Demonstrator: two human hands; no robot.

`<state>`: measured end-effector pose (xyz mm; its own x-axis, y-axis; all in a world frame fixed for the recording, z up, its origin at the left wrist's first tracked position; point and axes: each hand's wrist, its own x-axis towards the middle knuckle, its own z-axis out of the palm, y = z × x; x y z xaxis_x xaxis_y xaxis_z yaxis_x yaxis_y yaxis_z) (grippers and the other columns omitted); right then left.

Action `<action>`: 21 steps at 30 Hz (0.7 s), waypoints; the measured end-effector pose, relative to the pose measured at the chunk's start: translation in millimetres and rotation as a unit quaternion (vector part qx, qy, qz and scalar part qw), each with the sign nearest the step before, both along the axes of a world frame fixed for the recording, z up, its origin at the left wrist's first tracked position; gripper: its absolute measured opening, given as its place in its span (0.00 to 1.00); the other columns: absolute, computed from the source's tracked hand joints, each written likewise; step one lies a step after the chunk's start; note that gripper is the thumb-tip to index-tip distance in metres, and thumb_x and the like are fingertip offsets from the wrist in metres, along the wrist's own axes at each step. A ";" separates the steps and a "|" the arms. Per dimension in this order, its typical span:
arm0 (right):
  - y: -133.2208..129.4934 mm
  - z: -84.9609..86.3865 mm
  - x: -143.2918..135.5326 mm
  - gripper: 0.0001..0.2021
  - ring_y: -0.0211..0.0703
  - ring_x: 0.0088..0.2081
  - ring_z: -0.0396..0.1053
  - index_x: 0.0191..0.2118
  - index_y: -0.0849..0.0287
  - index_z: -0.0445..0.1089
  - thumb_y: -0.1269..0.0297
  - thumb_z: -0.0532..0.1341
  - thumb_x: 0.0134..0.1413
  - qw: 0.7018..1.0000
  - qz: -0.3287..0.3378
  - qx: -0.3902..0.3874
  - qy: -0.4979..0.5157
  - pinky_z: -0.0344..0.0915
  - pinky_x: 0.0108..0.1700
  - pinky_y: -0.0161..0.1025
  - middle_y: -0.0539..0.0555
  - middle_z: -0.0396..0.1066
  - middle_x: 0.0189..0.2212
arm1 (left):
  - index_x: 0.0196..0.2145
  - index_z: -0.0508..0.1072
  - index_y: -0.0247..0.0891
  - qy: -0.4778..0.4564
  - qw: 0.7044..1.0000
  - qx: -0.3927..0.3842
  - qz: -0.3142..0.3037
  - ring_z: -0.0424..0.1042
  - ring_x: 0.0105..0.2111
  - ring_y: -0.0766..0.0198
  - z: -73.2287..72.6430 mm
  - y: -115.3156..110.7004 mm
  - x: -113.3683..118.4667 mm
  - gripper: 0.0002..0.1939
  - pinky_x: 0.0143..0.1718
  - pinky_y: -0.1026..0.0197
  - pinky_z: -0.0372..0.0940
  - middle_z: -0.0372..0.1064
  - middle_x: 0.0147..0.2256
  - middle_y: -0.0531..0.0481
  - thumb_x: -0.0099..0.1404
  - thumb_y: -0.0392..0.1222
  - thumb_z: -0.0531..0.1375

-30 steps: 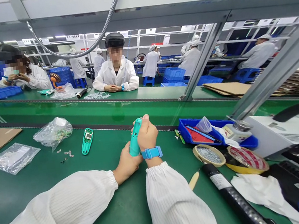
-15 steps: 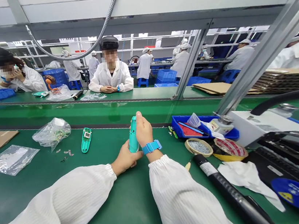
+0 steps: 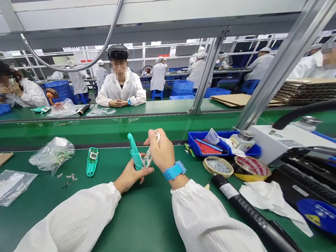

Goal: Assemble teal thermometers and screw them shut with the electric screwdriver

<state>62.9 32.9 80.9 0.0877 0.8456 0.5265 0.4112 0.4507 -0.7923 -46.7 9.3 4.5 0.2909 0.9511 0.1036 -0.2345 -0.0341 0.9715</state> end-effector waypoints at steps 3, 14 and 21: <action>-1.5 -7.5 18.5 0.17 0.37 0.22 0.62 0.28 0.57 0.59 0.50 0.46 0.57 0.997 -0.064 0.042 -0.026 0.57 0.29 0.36 0.49 0.66 0.22 | 0.45 0.59 0.38 -0.009 1.000 -0.008 0.014 0.53 0.15 0.78 1.5 1.1 -5.6 0.28 0.13 0.71 0.51 0.58 0.26 0.59 0.48 0.45 0.64; -16.4 -63.6 55.3 0.15 0.44 0.28 0.57 0.29 0.57 0.57 0.51 0.59 0.46 0.974 -0.073 0.101 -0.189 0.55 0.31 0.40 0.51 0.59 0.24 | 0.49 0.60 0.40 0.180 0.950 0.209 0.149 0.64 0.36 0.67 5.3 7.6 -21.9 0.27 0.42 0.61 0.60 0.60 0.39 0.49 0.52 0.41 0.63; -45.2 -57.9 53.5 0.20 0.47 0.34 0.61 0.30 0.58 0.62 0.46 0.62 0.39 0.910 0.122 0.102 -0.383 0.55 0.34 0.42 0.57 0.66 0.31 | 0.48 0.60 0.41 0.267 0.875 0.306 0.265 0.65 0.41 0.62 3.7 10.4 -31.7 0.24 0.45 0.57 0.60 0.63 0.41 0.47 0.54 0.40 0.61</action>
